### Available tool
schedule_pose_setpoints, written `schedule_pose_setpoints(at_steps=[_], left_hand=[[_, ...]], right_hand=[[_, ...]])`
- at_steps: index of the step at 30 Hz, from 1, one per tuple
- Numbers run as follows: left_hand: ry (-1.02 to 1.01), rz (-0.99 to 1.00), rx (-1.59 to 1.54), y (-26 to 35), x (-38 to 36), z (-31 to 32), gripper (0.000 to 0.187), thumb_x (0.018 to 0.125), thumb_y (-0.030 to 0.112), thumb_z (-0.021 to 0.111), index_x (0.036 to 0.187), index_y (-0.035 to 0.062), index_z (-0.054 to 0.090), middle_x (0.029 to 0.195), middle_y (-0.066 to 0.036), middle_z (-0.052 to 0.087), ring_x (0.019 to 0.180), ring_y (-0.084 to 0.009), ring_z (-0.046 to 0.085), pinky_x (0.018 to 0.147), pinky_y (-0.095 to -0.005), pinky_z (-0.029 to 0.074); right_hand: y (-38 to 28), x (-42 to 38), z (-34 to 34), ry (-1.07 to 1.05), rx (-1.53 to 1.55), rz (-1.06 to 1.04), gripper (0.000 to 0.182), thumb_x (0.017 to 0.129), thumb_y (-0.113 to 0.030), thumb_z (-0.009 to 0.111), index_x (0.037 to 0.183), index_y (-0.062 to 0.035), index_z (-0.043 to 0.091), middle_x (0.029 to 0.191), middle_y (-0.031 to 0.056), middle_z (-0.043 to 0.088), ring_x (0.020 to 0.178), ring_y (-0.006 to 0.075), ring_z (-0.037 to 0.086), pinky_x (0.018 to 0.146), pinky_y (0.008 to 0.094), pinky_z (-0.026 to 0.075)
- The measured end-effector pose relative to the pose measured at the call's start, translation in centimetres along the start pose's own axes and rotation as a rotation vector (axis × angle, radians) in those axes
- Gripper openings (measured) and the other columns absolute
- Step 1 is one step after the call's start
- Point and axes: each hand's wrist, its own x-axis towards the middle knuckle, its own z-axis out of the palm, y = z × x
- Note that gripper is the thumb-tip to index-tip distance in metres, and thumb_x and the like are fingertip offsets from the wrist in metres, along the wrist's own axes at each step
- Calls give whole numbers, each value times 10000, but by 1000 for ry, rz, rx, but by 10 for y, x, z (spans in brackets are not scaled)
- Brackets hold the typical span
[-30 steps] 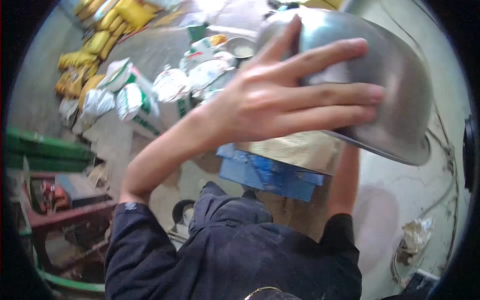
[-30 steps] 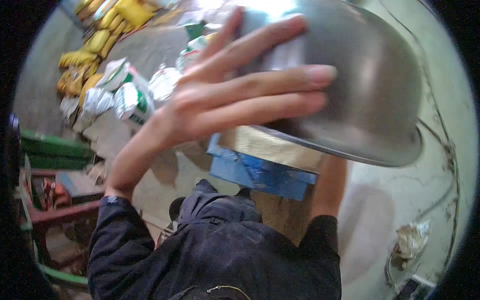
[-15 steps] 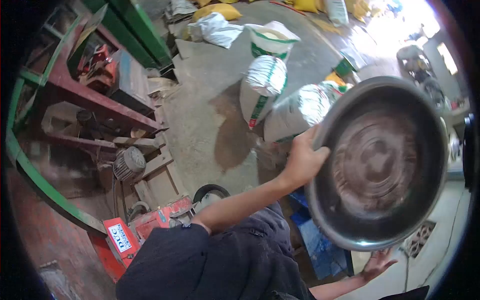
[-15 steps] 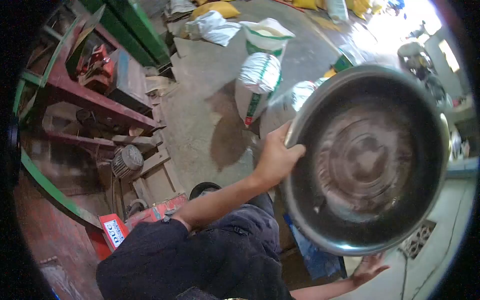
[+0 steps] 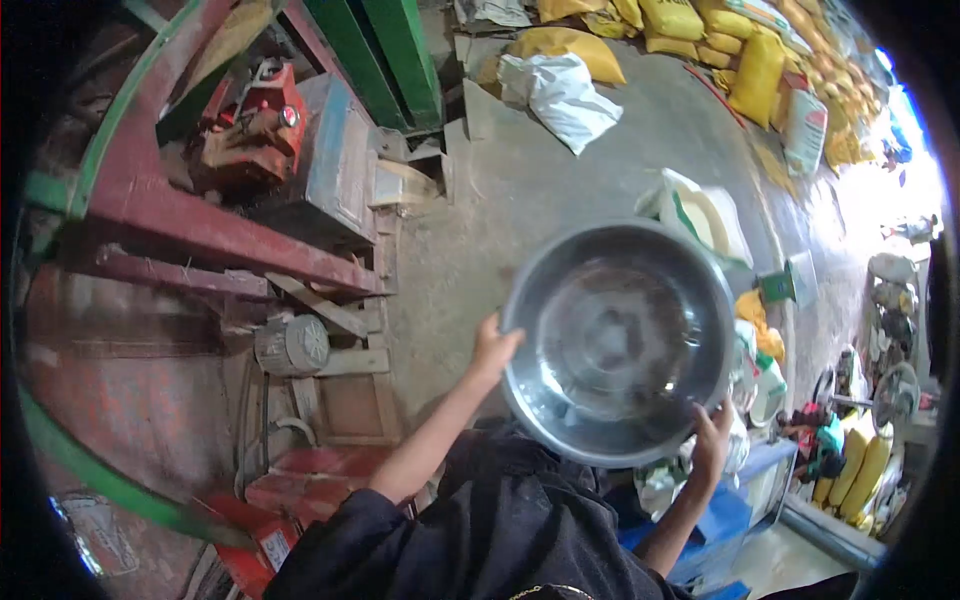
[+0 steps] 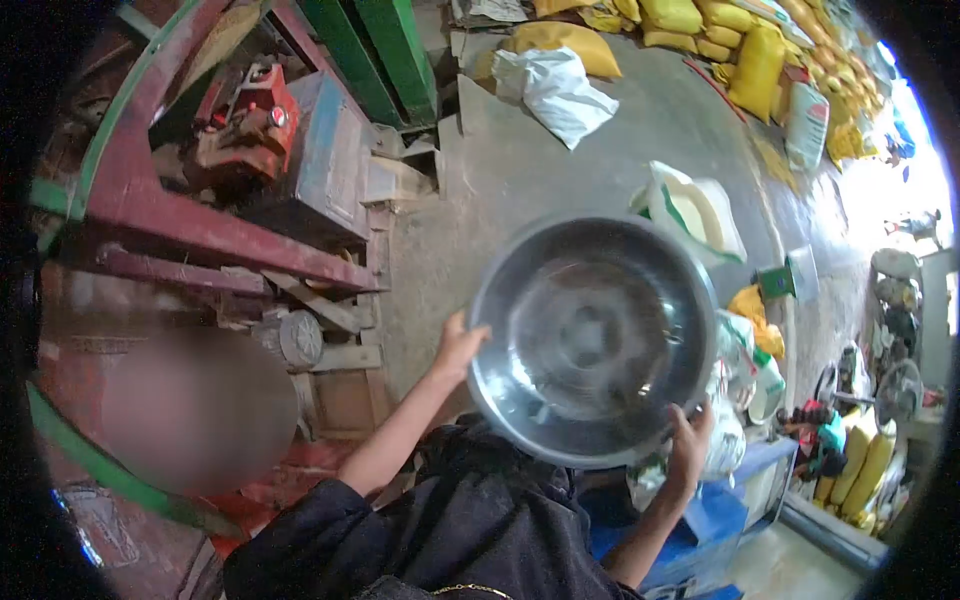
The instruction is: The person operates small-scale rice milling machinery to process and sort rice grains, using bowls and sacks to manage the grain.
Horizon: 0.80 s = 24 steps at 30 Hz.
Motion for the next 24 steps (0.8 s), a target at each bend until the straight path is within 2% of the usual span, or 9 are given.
schedule_pose_setpoints(at_steps=[4, 6, 8, 10, 12, 14, 16, 18, 24], left_hand=[[49, -325, -170, 43, 95, -104, 232, 700, 78, 589, 913, -13, 585, 781, -86, 600, 673, -168, 589, 568, -287, 477], [37, -400, -198, 66, 132, -140, 217, 700, 129, 607, 871, -4, 596, 772, -69, 601, 702, -171, 589, 577, -308, 467], [25, -395, -163, 73, 185, -169, 210, 689, 131, 621, 853, 1, 596, 760, -63, 599, 698, -176, 583, 583, -317, 464], [88, -552, -27, 60, 243, -194, 220, 680, 45, 607, 897, 9, 591, 837, -64, 586, 790, -195, 575, 723, -293, 464], [-17, -369, 158, 145, 276, -179, 238, 656, 15, 594, 892, -2, 570, 870, -90, 566, 783, -203, 559, 731, -297, 456], [213, -712, -259, 147, 352, -187, 253, 650, -2, 565, 902, -16, 545, 893, -114, 554, 795, -216, 551, 724, -311, 463], [213, -668, -300, 164, 402, -191, 252, 665, 11, 552, 914, -20, 529, 870, -131, 559, 791, -241, 561, 737, -343, 479], [243, -549, -485, 159, 456, -197, 209, 684, 25, 534, 891, -3, 531, 839, -138, 567, 786, -267, 570, 732, -373, 495], [459, -543, -637, 162, 618, -213, 199, 687, 51, 551, 872, -11, 515, 834, -114, 485, 736, -258, 532, 686, -493, 558]], right_hand=[[-88, 111, 143, -349, -33, 47, 550, 738, 31, 566, 1246, 24, 356, 1024, 135, 560, 912, 191, 547, 780, 286, 435], [-99, 171, 207, -298, -232, -93, 513, 713, 31, 572, 1194, 34, 396, 992, 141, 566, 889, 203, 553, 753, 290, 446], [-144, 227, 273, -477, -223, -267, 457, 696, -1, 567, 1138, 26, 452, 967, 185, 584, 899, 228, 567, 796, 306, 439], [-180, 275, 331, -466, -490, -322, 437, 749, -52, 567, 1164, 2, 441, 1034, 219, 577, 954, 240, 567, 833, 316, 430], [-200, 310, 387, -449, -315, -199, 422, 778, -74, 563, 1175, -9, 436, 1079, 232, 557, 978, 247, 562, 838, 321, 429], [-218, 350, 434, -399, -61, -133, 405, 843, -124, 549, 1207, -12, 411, 1178, 257, 499, 1026, 264, 549, 853, 333, 426], [-228, 379, 469, -395, 6, -102, 420, 846, -131, 544, 1216, 3, 396, 1187, 247, 495, 1013, 271, 555, 852, 332, 429], [-249, 407, 493, -404, -218, -101, 387, 846, -179, 554, 1160, 28, 463, 1142, 204, 542, 1003, 256, 561, 857, 326, 427], [-256, 570, 570, -374, -272, -56, 320, 834, -213, 567, 1036, 35, 572, 1002, 183, 616, 948, 240, 597, 822, 318, 447]])
